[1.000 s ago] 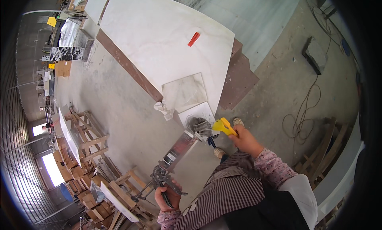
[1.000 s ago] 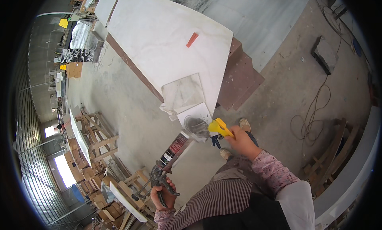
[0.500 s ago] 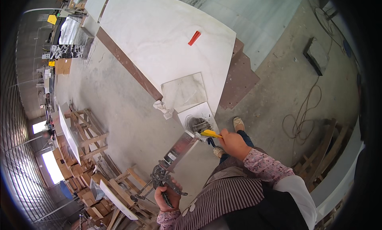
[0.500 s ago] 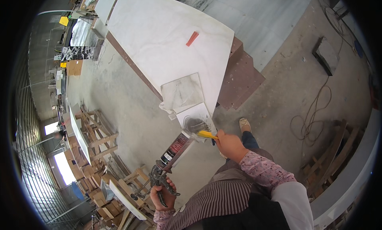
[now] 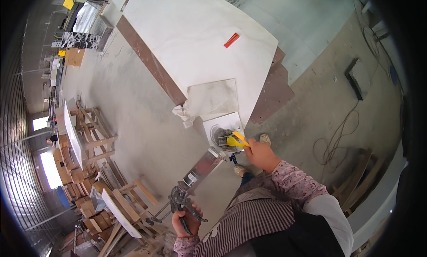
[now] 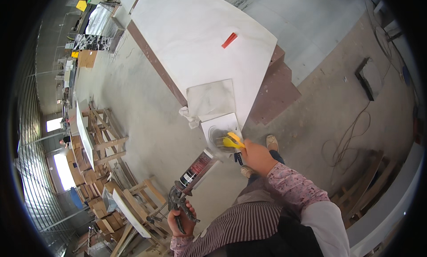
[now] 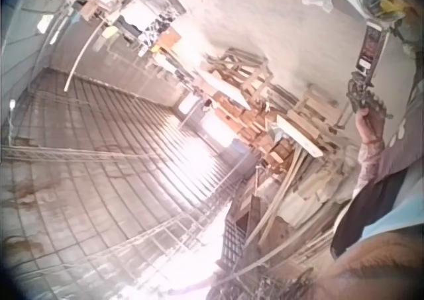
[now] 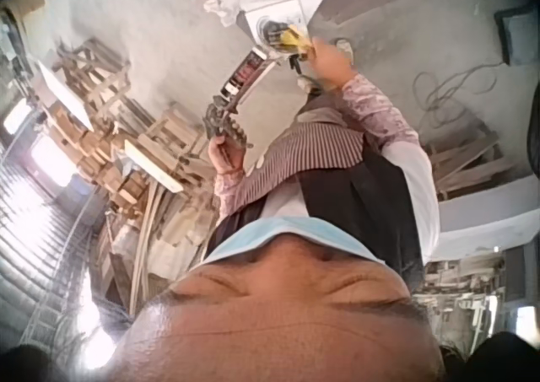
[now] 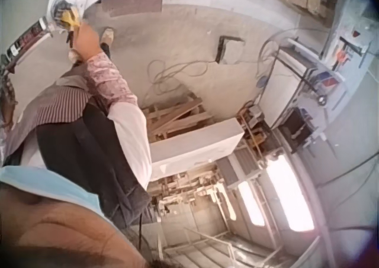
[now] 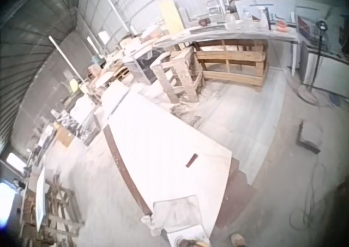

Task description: The person applies a dark adhesive to the edges of a large black-and-white patterned panel using a yellow scraper. They repeatedly dip the scraper into a small container and spread the adhesive along the panel's vertical and horizontal edges.

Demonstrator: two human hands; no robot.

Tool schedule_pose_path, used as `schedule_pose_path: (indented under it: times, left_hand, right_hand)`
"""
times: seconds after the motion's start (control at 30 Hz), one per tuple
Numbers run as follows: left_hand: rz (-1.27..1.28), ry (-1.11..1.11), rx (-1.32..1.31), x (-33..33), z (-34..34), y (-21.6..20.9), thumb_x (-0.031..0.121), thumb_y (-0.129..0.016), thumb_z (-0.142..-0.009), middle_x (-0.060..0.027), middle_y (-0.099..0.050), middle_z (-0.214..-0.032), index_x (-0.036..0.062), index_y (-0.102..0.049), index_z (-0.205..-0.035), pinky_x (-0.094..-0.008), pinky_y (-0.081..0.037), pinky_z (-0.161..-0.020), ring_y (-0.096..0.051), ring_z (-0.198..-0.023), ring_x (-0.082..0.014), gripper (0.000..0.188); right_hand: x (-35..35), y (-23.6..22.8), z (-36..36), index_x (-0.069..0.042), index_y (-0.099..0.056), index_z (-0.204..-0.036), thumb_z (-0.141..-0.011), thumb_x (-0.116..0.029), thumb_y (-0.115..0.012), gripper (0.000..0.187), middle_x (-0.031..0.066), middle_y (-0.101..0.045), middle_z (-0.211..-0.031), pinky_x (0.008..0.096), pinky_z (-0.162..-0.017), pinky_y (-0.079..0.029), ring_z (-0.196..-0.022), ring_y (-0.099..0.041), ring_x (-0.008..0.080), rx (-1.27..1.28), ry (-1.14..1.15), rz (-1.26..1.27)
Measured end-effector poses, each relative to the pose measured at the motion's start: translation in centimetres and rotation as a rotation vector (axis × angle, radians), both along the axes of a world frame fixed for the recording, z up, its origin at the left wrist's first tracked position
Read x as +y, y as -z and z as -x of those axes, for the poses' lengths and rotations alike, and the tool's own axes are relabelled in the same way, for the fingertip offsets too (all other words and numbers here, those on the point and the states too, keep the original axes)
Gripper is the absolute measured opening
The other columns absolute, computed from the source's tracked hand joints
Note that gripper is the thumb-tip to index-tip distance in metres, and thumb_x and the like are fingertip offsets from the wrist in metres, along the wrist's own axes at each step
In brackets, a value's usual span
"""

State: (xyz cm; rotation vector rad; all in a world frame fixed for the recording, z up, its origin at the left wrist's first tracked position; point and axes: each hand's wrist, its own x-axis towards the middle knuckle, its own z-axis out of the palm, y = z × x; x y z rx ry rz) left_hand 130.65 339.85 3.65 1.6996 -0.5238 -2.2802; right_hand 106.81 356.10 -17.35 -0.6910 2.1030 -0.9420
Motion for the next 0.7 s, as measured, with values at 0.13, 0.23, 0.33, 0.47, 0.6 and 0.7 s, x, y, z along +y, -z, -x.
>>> schedule_pose_path:
  times: [0.13,0.23,0.33,0.47,0.6,0.7]
  left_hand:
    - [-0.040,-0.016,0.015,1.4,-3.3,0.2,0.020,-0.051,-0.073,-0.0103,-0.057,-0.102,0.0033,-0.052,-0.118,-0.0355,-0.043,-0.070,-0.051,-0.084,-0.0250,0.048]
    - [-0.066,0.023,0.018,2.8,-4.9,0.4,0.020,-0.052,-0.075,-0.0133,-0.060,-0.107,0.0027,-0.052,-0.123,-0.0346,-0.046,-0.069,-0.056,-0.084,-0.0247,0.051]
    - [-0.272,0.039,0.112,3.0,-10.3,4.1,0.021,-0.053,-0.078,-0.0169,-0.062,-0.117,0.0036,-0.048,-0.133,-0.0312,-0.051,-0.069,-0.062,-0.084,-0.0212,0.059]
    - [-0.326,0.295,-0.031,5.5,-10.8,9.5,0.020,-0.053,-0.079,-0.0162,-0.055,-0.129,0.0109,-0.043,-0.140,-0.0281,-0.047,-0.065,-0.050,-0.066,-0.0155,0.062]
    - [-0.477,0.026,0.127,8.4,-14.3,24.1,0.002,-0.047,-0.081,-0.0152,-0.059,-0.122,0.0014,-0.050,-0.126,-0.0204,-0.045,-0.058,-0.053,-0.068,-0.0144,0.045]
    - [-0.446,-0.100,0.126,12.4,-12.0,32.1,0.002,-0.047,-0.085,-0.0114,-0.063,-0.107,0.0021,-0.054,-0.117,-0.0194,-0.044,-0.053,-0.053,-0.065,-0.0118,0.033]
  right_hand:
    - [0.7,1.5,-0.5,0.000,-0.050,-0.095,-0.093,-0.025,-0.051,0.024,0.0214,-0.063,-0.075,0.0499,-0.065,-0.048,-0.070,-0.062,0.0398,-0.014,0.054,-0.019]
    - [1.4,2.4,-1.0,0.001,-0.051,-0.091,-0.093,-0.024,-0.053,0.026,0.0205,-0.064,-0.074,0.0470,-0.067,-0.050,-0.064,-0.063,0.0374,-0.009,0.091,-0.097]
    - [2.9,1.4,-1.2,0.002,-0.051,-0.089,-0.093,-0.023,-0.051,0.026,0.0205,-0.064,-0.076,0.0453,-0.066,-0.050,-0.064,-0.064,0.0349,-0.170,0.198,-0.095]
    - [7.5,0.7,-3.1,0.004,-0.052,-0.089,-0.094,-0.023,-0.048,0.028,0.0180,-0.064,-0.071,0.0426,-0.063,-0.050,-0.063,-0.065,0.0315,-0.247,0.332,-0.043]
    - [14.8,1.4,-7.0,0.003,-0.051,-0.088,-0.095,-0.025,-0.048,0.029,0.0149,-0.065,-0.069,0.0376,-0.060,-0.050,-0.059,-0.064,0.0265,-0.294,0.396,-0.106]
    - [20.8,5.2,-10.7,0.001,-0.052,-0.090,-0.095,-0.028,-0.049,0.030,0.0119,-0.065,-0.068,0.0367,-0.057,-0.049,-0.059,-0.064,0.0230,-0.504,0.527,-0.184]
